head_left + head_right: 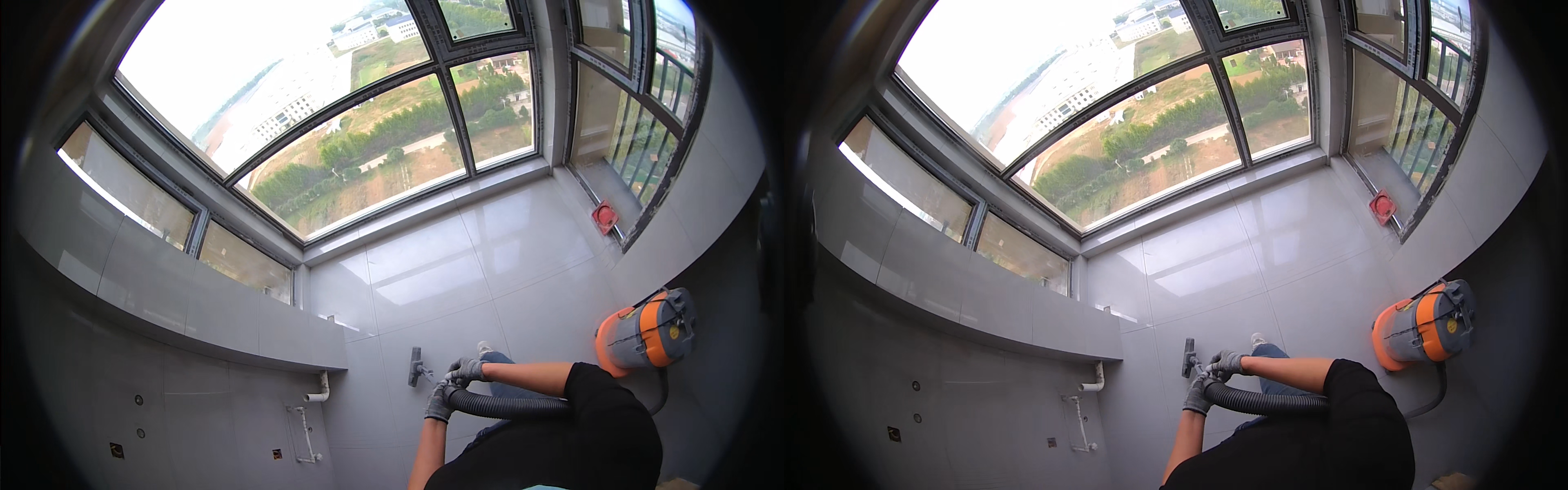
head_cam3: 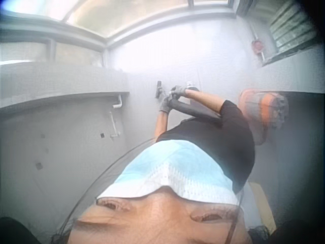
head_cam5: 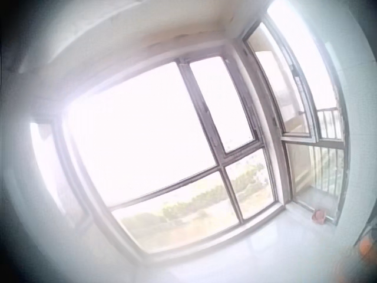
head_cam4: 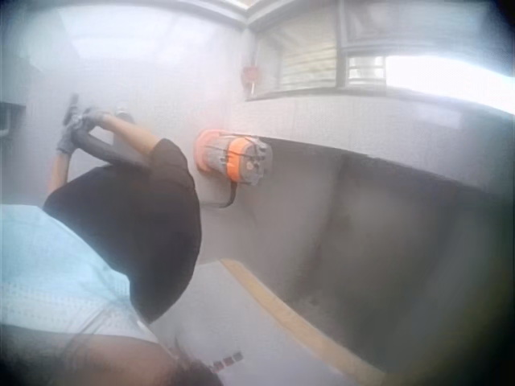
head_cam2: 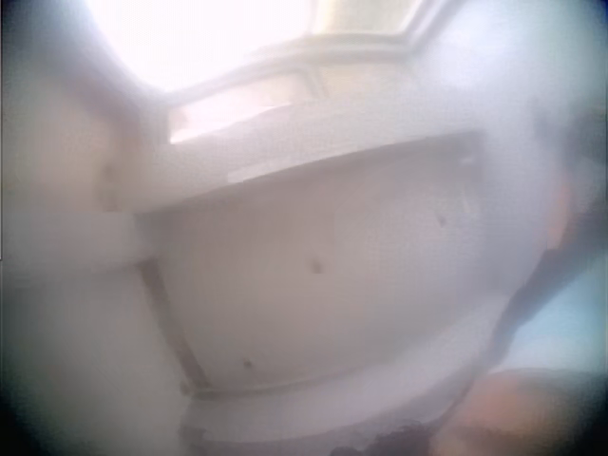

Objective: The person vacuums a tiled floor using a canister vacuum with a long wand and floor nozzle. They move systematically across the room, cleaning around a wooden plank and along walls and pipes, then reposition the vacuum unit to continue.

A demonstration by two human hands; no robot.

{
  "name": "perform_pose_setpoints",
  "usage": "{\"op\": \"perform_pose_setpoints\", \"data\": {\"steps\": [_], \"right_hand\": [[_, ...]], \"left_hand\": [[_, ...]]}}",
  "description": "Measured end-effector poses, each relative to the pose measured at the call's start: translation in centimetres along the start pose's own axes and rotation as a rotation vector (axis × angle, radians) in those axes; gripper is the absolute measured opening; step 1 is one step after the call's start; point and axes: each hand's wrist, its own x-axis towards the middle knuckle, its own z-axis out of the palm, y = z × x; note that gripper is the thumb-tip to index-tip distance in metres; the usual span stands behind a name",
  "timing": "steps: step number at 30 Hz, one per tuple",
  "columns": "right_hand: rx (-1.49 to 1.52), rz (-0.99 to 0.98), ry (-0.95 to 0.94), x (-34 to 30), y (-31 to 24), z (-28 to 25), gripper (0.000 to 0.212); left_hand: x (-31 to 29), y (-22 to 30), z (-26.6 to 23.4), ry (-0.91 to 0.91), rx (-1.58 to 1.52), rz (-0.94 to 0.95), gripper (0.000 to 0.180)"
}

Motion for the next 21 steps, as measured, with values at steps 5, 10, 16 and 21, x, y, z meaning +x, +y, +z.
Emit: {"op": "perform_pose_setpoints", "data": {"steps": [5, 10, 16, 21], "right_hand": [[0.021, -0.092, 0.112, -1.4, -0.7, 0.6, 0.020], [-0.016, -0.324, 0.594, -3.2, -3.3, -6.1, 0.016], [-0.535, -0.571, 1.161, -2.4, -12.1, -21.2, 0.014], [-0.959, -0.838, 1.423, 4.3, -28.4, -34.0, 0.011]], "left_hand": [[-0.5, 0.7, 0.4, 0.134, -1.675, -0.113, 0.024], [0.8, 3.6, 2.2, 0.411, -1.951, -0.616, 0.023], [4.9, 4.2, 0.8, 0.243, -2.170, -0.723, 0.013], [12.9, -0.8, -5.5, 0.211, -2.068, -0.698, 0.016]]}}
